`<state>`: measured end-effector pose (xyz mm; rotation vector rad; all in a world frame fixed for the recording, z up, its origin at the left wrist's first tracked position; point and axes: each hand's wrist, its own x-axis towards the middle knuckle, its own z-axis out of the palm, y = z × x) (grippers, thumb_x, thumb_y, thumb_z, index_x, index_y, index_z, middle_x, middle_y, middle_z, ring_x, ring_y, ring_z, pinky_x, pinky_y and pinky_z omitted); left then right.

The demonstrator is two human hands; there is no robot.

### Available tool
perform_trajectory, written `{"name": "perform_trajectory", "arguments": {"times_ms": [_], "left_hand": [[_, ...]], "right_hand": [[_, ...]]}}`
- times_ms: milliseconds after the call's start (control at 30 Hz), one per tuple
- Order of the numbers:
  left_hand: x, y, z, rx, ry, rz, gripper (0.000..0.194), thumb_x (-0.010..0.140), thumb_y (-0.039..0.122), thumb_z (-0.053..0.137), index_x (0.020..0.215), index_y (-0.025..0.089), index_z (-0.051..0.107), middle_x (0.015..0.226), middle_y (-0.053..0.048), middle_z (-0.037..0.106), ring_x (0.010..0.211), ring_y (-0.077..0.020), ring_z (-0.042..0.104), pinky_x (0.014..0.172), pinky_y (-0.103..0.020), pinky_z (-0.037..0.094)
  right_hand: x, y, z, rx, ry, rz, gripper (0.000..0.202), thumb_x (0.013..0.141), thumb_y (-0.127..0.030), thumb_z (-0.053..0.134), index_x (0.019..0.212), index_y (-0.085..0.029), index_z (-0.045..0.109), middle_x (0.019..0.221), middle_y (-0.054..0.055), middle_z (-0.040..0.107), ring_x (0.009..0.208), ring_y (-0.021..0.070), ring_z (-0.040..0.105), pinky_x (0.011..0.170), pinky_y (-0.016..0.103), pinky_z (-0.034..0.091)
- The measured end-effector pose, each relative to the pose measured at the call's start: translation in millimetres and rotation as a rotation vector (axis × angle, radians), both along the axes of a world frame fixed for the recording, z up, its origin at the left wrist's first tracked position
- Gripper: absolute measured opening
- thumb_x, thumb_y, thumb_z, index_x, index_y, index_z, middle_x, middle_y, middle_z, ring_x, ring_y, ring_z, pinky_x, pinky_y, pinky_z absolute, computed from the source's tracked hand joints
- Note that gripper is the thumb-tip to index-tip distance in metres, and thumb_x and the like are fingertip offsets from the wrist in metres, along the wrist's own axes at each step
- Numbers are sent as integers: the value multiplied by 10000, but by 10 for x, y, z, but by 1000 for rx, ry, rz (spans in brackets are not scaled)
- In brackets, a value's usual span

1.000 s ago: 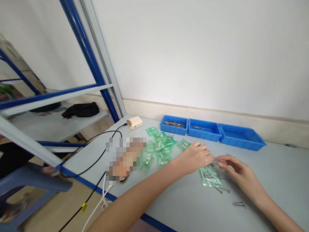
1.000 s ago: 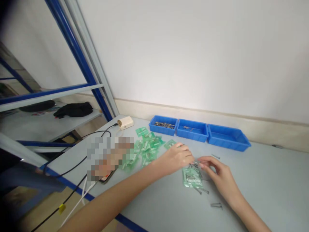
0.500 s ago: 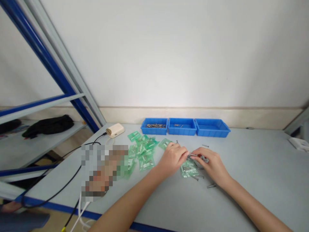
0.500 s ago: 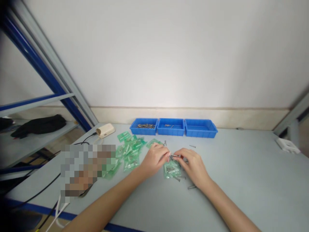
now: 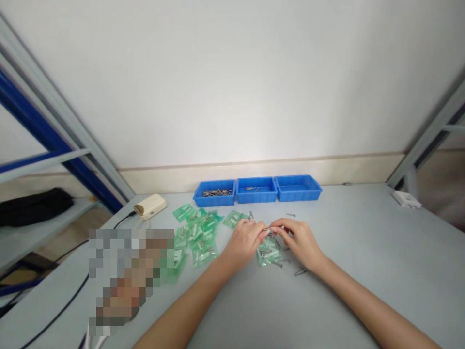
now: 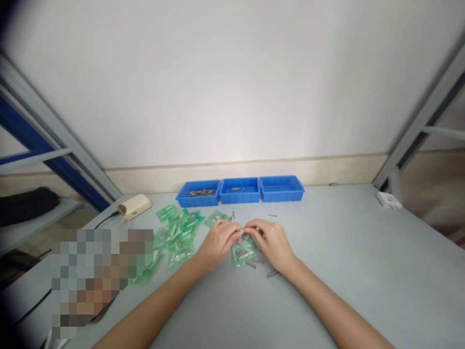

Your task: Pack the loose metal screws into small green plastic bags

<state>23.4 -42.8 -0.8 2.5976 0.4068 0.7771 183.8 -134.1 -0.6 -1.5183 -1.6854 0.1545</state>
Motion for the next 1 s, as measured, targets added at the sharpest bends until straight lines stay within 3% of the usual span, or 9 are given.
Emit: {"name": "perform_trajectory", "arguments": {"times_ms": [200, 433, 567, 667, 800, 900, 1000], "left_hand": [[-60, 88, 47, -158, -92, -29, 462, 970, 314, 300, 595, 161, 521, 626, 16, 575, 667, -125, 510, 778, -288, 336], [-23, 62, 30, -289, -116, -64, 495, 956, 331, 305, 536, 164, 506, 565, 10, 574, 600, -124, 498, 766, -290, 350], [14, -3, 2, -357, -111, -97, 513, 962, 363, 283, 538, 165, 494, 564, 4, 577, 586, -124, 503, 765, -291, 359], [18, 5, -22, -320, -72, -73, 465, 966, 380, 276, 628, 172, 518, 644, 0, 614, 677, -144, 534, 784, -298, 353], [8, 72, -66, -124, -45, 0, 306, 952, 348, 356, 782, 189, 555, 760, 9, 632, 795, -161, 535, 842, -330, 315], [16, 111, -97, -37, -34, 16, 343, 947, 316, 368, 697, 185, 563, 733, 4, 609, 782, -159, 523, 867, -350, 297], [32, 109, -107, -67, -64, 63, 394, 943, 301, 364, 621, 177, 554, 707, -1, 602, 770, -160, 522, 866, -356, 298]], "right_hand": [[-77, -12, -25, -15, -116, 23, 215, 925, -304, 472, 1102, -230, 569, 974, -9, 658, 733, 117, 602, 721, 247, 432], [-70, -4, -25, 144, -251, -52, 189, 929, -353, 484, 911, -214, 612, 819, -23, 653, 638, 103, 564, 654, 254, 375], [-38, -1, 12, 173, -254, -59, 181, 923, -342, 498, 866, -202, 598, 825, -18, 628, 699, 101, 558, 651, 245, 358], [-3, -1, 10, 171, -290, -29, 150, 929, -310, 488, 889, -204, 586, 866, -18, 618, 726, 99, 553, 653, 235, 357], [38, -5, -12, 138, -329, -29, 147, 938, -295, 466, 900, -206, 577, 874, -19, 618, 718, 105, 555, 649, 234, 360], [36, -14, -24, 114, -340, -13, 154, 943, -302, 456, 909, -208, 574, 877, -20, 627, 709, 106, 564, 649, 235, 360], [13, -15, -41, 140, -379, -3, 151, 940, -309, 468, 1013, -213, 559, 906, -15, 646, 686, 107, 570, 655, 247, 355]]}}
